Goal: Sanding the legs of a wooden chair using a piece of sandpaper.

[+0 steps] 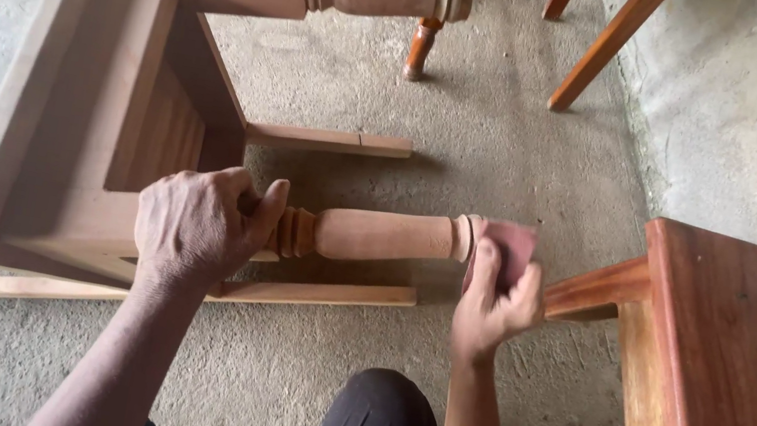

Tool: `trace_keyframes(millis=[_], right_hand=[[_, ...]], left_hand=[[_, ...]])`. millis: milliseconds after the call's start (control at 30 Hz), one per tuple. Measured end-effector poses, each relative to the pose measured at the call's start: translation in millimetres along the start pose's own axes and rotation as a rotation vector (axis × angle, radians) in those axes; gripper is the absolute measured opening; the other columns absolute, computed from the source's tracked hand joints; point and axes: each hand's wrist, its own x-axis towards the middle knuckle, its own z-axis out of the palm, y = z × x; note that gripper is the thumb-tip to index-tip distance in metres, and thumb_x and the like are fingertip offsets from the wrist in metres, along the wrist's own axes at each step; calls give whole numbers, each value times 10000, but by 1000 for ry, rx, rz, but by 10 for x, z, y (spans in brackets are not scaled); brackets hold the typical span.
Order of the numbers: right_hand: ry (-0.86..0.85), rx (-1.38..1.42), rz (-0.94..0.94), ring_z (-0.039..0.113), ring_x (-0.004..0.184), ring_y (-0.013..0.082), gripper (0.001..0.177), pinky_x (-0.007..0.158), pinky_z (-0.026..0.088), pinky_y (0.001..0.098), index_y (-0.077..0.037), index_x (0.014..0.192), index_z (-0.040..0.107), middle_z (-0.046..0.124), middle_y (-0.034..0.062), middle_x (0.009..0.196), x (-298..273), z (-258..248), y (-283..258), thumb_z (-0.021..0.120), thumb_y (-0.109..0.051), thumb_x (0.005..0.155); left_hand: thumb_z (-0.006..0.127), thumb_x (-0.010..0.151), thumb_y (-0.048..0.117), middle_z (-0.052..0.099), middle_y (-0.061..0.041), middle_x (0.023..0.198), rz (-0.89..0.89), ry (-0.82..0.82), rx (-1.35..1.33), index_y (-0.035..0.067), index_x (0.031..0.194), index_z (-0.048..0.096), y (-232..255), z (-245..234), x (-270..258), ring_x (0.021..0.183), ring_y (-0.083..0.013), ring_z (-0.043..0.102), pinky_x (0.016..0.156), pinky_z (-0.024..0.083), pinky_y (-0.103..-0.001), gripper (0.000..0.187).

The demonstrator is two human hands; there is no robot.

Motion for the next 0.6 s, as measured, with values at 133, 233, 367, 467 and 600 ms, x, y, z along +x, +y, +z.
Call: trace_keyframes(millis=[133,233,367,467,600], right_hand=[[19,122,50,586,645,99,269,527,476,262,-31,948,653,692,34,837,188,45,-4,732,-274,1034],[-60,92,144,570,606,86,253,524,461,254,-37,970,675,683,13,809,98,2,27,725,-277,1033],[-16,169,105,544,643,92,248,570,453,240,-61,948,648,636,7,811,-88,37,135,733,-271,1049],[-29,239,206,563,634,75,248,561,474,230,-67,920,646,656,-7,798,-91,30,74,745,-273,1016],[-79,224,245,565,702,80,266,631,476,239,-52,928,646,659,1,827,-249,-146,41,760,-274,1022]], left_hand=[[575,960,617,655,-54,536,16,-2,19,172,642,688,1,20,12,515,-233,669,571,519,-412,558],[571,975,610,651,-61,545,14,10,24,170,663,693,-3,13,-22,513,-240,664,570,517,-412,553],[587,957,608,651,-58,528,22,37,13,165,654,705,11,5,7,511,-241,664,571,514,-418,550],[595,954,603,647,-58,525,14,27,23,161,662,704,6,18,-12,507,-237,661,566,515,-417,541],[598,964,592,639,-58,533,13,28,18,159,655,691,19,11,-59,498,-234,652,557,512,-413,540]])
